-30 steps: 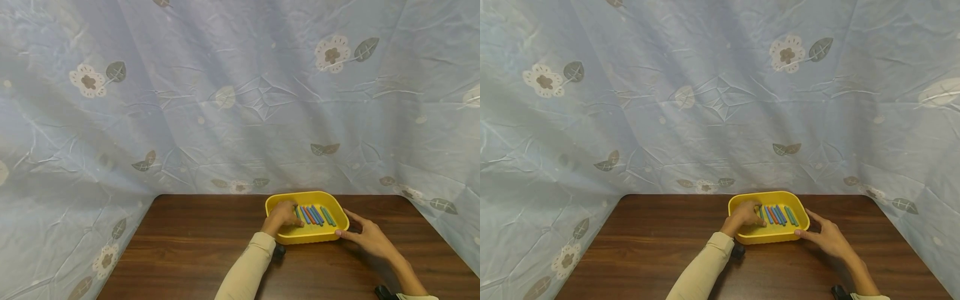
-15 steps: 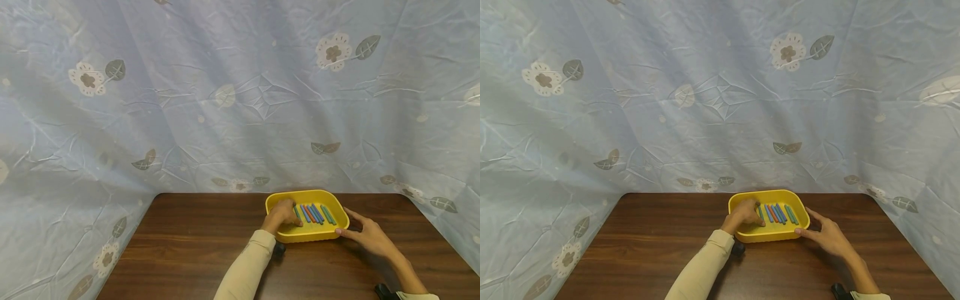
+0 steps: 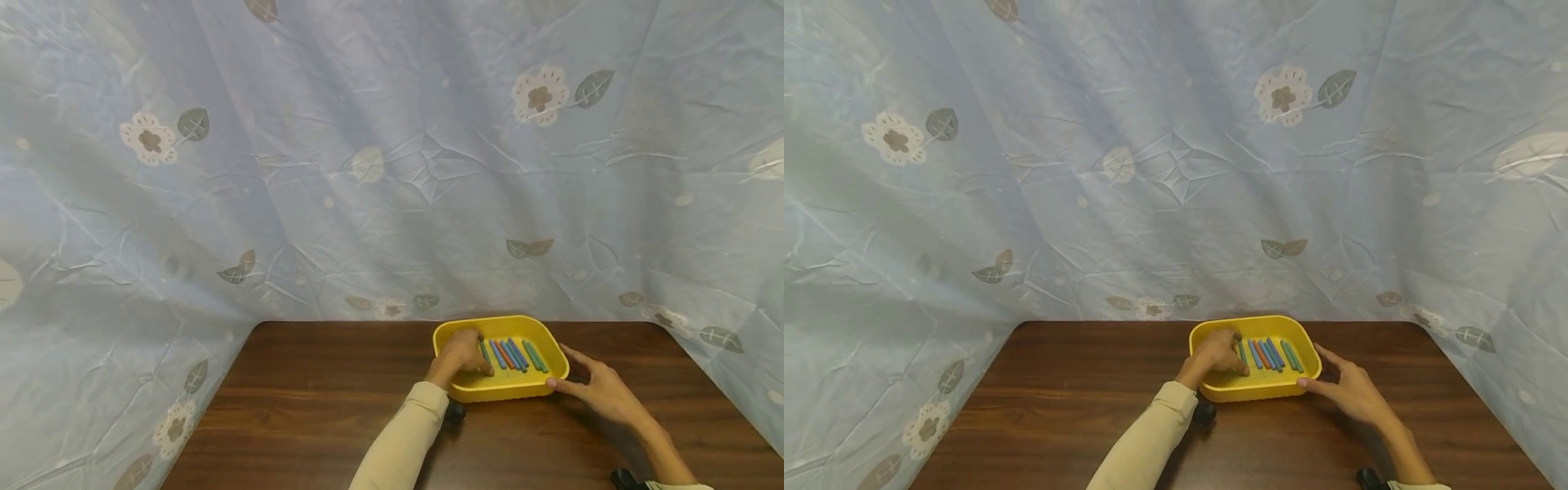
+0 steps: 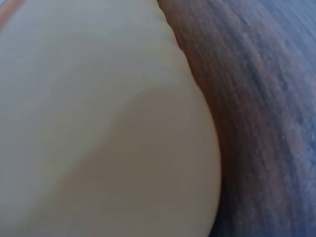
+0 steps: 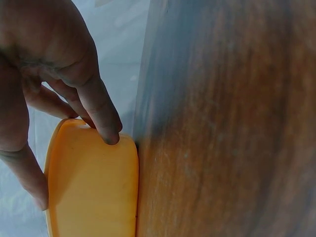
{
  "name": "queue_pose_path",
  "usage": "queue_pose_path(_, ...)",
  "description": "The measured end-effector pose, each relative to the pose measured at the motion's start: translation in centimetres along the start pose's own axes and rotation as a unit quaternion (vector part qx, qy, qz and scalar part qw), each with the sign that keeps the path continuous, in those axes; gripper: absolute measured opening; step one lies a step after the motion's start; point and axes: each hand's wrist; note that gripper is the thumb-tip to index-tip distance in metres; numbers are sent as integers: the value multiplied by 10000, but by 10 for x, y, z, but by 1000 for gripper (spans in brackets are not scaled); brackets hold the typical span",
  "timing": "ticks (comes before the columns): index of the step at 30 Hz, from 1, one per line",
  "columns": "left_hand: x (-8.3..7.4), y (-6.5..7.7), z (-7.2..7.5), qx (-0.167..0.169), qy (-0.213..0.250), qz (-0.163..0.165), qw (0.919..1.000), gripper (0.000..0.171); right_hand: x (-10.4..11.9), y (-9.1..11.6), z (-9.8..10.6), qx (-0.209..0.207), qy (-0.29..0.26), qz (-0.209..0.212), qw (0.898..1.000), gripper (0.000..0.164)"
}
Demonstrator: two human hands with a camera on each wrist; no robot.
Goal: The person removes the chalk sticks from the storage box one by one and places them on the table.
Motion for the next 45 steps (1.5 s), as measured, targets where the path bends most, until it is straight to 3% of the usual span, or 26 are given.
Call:
queue_pose_path(13,-4,15,12,-153,434,-377,9982,81,2,-1,-1,47,9,-19,10000,100)
queue_pose_path(21,-19,37,25,-365,-111,-705,9968,79,3,-2,1,71,13,25,10000,97)
queue_pose_path(32,-40,72,40,-486,-152,-1284,9904,83,5,-2,4,118,136,32,9998,96)
queue_pose_path(45,-43,107,33,-894,-365,-1652,9815,77,4,-2,3,47,189,130,9997,94)
Point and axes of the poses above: each hand's wrist, its own y-axis away from the middle knuckle, its own z-axis out of the back of the hand, x = y × z, and after that the axes turned 5 degrees about z, right-handed
